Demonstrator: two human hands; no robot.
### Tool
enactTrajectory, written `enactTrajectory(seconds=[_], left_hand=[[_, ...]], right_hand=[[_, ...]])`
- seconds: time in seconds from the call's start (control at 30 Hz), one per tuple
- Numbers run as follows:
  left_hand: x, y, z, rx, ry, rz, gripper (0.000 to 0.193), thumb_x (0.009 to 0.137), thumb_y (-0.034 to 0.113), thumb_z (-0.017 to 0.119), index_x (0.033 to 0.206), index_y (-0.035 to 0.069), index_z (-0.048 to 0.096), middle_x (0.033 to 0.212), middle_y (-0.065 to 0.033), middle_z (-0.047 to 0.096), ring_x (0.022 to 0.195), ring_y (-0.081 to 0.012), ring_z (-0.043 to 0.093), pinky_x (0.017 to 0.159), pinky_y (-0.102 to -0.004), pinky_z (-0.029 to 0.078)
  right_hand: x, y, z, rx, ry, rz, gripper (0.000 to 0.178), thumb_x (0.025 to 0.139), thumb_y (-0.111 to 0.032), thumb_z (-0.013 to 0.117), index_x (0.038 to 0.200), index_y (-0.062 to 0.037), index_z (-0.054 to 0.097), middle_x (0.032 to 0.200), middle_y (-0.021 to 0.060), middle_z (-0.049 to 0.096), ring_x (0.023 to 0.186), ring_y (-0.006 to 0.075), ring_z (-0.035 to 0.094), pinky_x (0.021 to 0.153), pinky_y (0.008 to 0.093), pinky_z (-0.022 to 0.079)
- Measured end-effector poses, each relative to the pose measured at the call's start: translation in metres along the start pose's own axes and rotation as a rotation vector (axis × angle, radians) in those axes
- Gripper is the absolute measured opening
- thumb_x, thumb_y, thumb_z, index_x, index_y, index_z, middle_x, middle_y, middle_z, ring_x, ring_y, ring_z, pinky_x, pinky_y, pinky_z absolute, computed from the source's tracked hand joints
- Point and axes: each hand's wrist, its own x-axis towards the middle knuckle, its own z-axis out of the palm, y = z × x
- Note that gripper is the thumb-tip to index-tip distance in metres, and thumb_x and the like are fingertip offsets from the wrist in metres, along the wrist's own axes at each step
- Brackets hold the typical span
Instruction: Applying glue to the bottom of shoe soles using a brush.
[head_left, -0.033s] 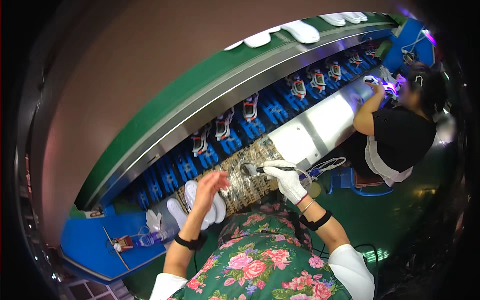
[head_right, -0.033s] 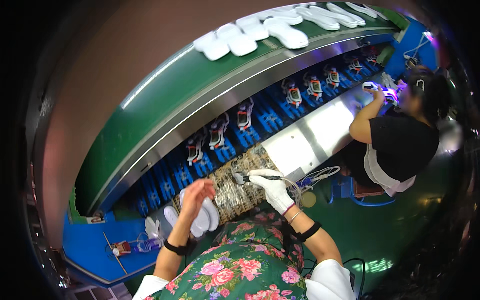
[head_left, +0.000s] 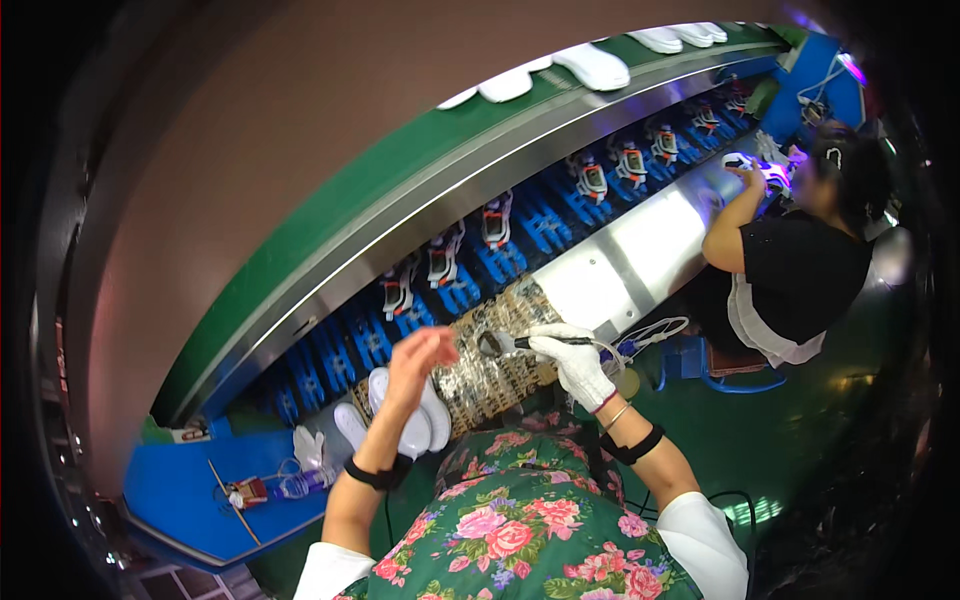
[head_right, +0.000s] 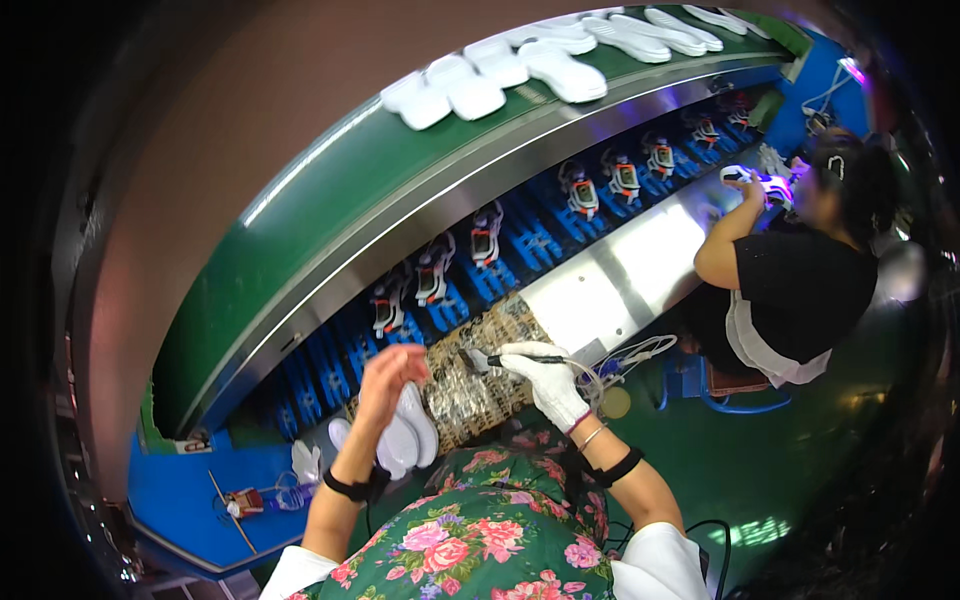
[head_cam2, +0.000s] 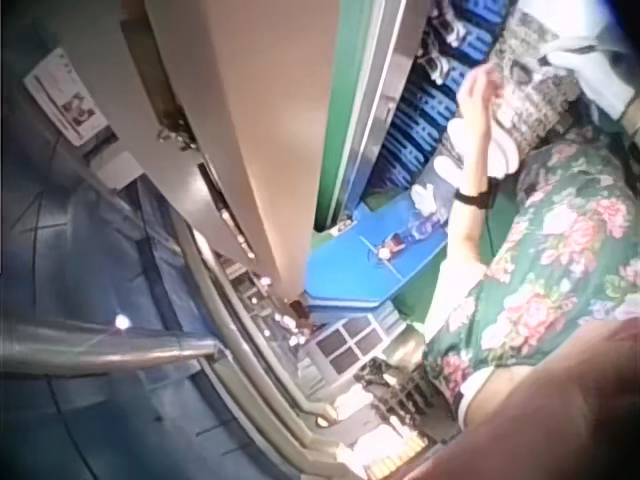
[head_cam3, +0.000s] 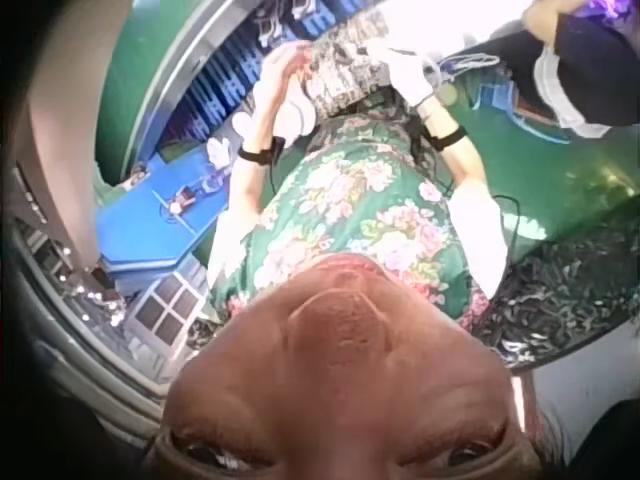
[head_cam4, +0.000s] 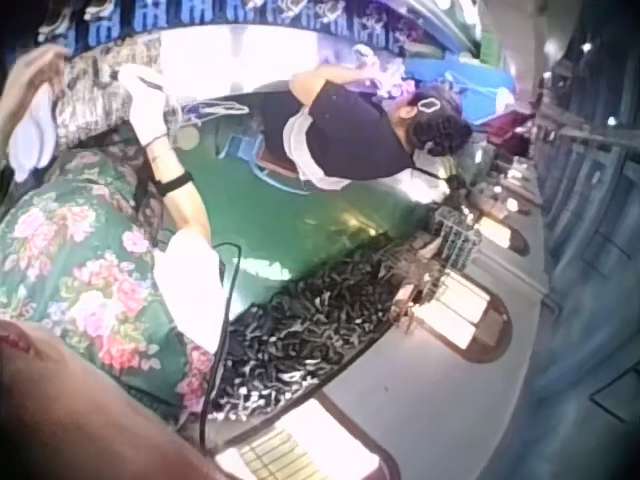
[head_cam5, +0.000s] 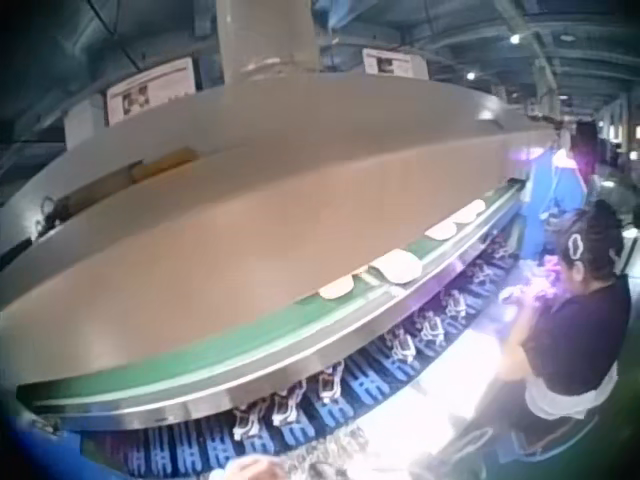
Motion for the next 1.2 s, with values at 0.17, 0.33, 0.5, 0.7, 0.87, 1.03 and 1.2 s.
enactTrajectory(seconds=[0.17,0.33,0.5,0.7,0.87,1.03,1.2], left_hand=[[0.129,0.1,0.052,0.382,-0.014,0.465,0.034,0.098,0.015,0.062,0.128,-0.002,0.062,0.101,-0.0071,0.068,0.09,-0.0138,0.065,0.084,-0.0285,0.052],[0.268,0.141,0.06,0.678,0.278,0.446,0.073,0.087,0.033,0.075,0.149,0.009,0.045,0.132,-0.021,0.052,0.123,-0.0288,0.051,0.101,-0.0409,0.046],[0.303,0.157,0.039,1.306,0.491,0.547,0.067,0.081,0.046,0.079,0.13,0.007,0.056,0.124,-0.0299,0.058,0.119,-0.0435,0.053,0.1,-0.0508,0.044],[0.247,0.152,-0.029,0.776,0.391,0.644,0.03,0.084,0.023,0.081,0.093,0.003,0.06,0.091,-0.004,0.054,0.081,-0.0122,0.05,0.065,-0.0309,0.047],[0.087,0.109,-0.047,0.641,0.74,0.638,0.017,0.092,0.015,0.07,0.1,0.004,0.059,0.11,-0.0052,0.05,0.093,-0.0146,0.054,0.091,-0.0328,0.05],[-0.001,0.064,-0.008,0.095,0.696,0.522,0.069,0.079,-0.008,0.067,0.142,0.001,0.042,0.128,-0.012,0.053,0.121,-0.0261,0.057,0.106,-0.0382,0.045],[-0.028,-0.016,-0.041,-0.499,0.384,-0.083,0.056,0.078,0.013,0.066,0.129,-0.006,0.054,0.107,-0.0179,0.068,0.098,-0.0292,0.069,0.093,-0.0388,0.055]], right_hand=[[-0.017,-0.013,-0.029,0.033,0.04,-0.069,0.019,0.084,0.0,0.074,0.103,0.003,0.074,0.094,0.0085,0.075,0.08,0.0132,0.069,0.074,0.0244,0.055],[-0.025,-0.027,-0.042,0.067,0.07,-0.074,0.02,0.083,0.0,0.074,0.102,0.0042,0.074,0.096,0.0092,0.075,0.086,0.0143,0.07,0.082,0.026,0.055],[-0.027,-0.029,-0.045,0.144,0.029,-0.05,0.018,0.086,-0.003,0.074,0.103,0.0028,0.074,0.094,0.0082,0.075,0.083,0.0129,0.069,0.077,0.0247,0.055],[-0.012,-0.046,-0.038,0.112,-0.028,-0.057,0.021,0.087,-0.005,0.074,0.107,0.0014,0.073,0.095,0.006,0.074,0.083,0.0111,0.067,0.075,0.0237,0.053],[-0.007,-0.06,-0.015,0.087,-0.079,-0.146,0.018,0.089,-0.004,0.072,0.106,0.0007,0.075,0.093,0.0049,0.073,0.079,0.0103,0.065,0.073,0.0238,0.052],[-0.012,-0.09,0.029,0.08,-0.181,-0.199,0.018,0.089,-0.002,0.07,0.106,0.0004,0.075,0.1,0.0069,0.075,0.082,0.0107,0.066,0.074,0.0239,0.053],[-0.024,-0.129,0.075,-0.126,-0.277,-0.285,0.022,0.088,-0.002,0.072,0.11,0.0007,0.074,0.104,0.0081,0.075,0.092,0.013,0.069,0.084,0.0272,0.055]])
